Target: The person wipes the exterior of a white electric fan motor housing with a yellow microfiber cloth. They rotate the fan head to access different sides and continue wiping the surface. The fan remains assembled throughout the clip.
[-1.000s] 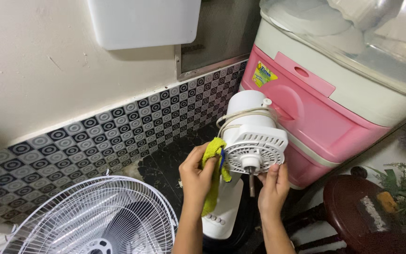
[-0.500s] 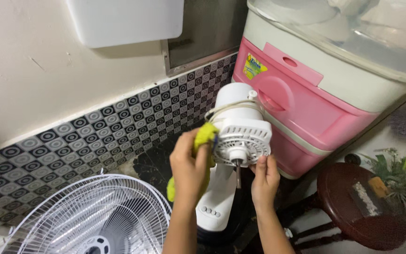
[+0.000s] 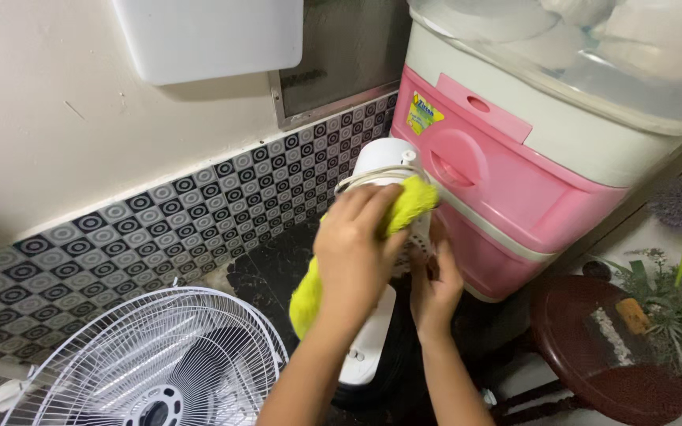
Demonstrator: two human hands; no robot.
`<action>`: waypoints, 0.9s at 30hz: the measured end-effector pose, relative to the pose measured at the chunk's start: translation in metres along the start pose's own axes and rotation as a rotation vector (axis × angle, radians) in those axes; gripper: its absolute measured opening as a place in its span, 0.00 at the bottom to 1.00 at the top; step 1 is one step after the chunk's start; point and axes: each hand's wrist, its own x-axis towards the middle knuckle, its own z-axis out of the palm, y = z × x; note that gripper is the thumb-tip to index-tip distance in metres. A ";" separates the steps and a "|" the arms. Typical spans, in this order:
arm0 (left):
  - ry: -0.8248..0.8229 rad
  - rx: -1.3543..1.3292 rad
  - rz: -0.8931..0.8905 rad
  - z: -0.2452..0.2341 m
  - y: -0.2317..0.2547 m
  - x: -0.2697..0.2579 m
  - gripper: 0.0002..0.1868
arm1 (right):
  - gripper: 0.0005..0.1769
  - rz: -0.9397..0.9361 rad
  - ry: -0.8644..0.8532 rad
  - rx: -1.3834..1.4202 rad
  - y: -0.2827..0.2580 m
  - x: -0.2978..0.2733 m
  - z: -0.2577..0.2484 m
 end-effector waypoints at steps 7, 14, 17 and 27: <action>0.201 0.159 -0.096 -0.009 -0.046 -0.030 0.21 | 0.25 0.053 0.053 -0.168 0.000 0.002 0.000; 0.245 -0.156 -0.390 -0.030 -0.072 -0.081 0.15 | 0.30 -0.169 0.060 -0.102 -0.017 -0.040 -0.020; 0.163 -0.137 -0.438 -0.043 -0.068 -0.098 0.16 | 0.23 -0.212 0.092 0.016 -0.027 -0.076 -0.015; -0.209 -0.496 -0.405 -0.041 -0.020 -0.127 0.18 | 0.32 -0.323 -0.090 -0.077 -0.028 -0.117 0.008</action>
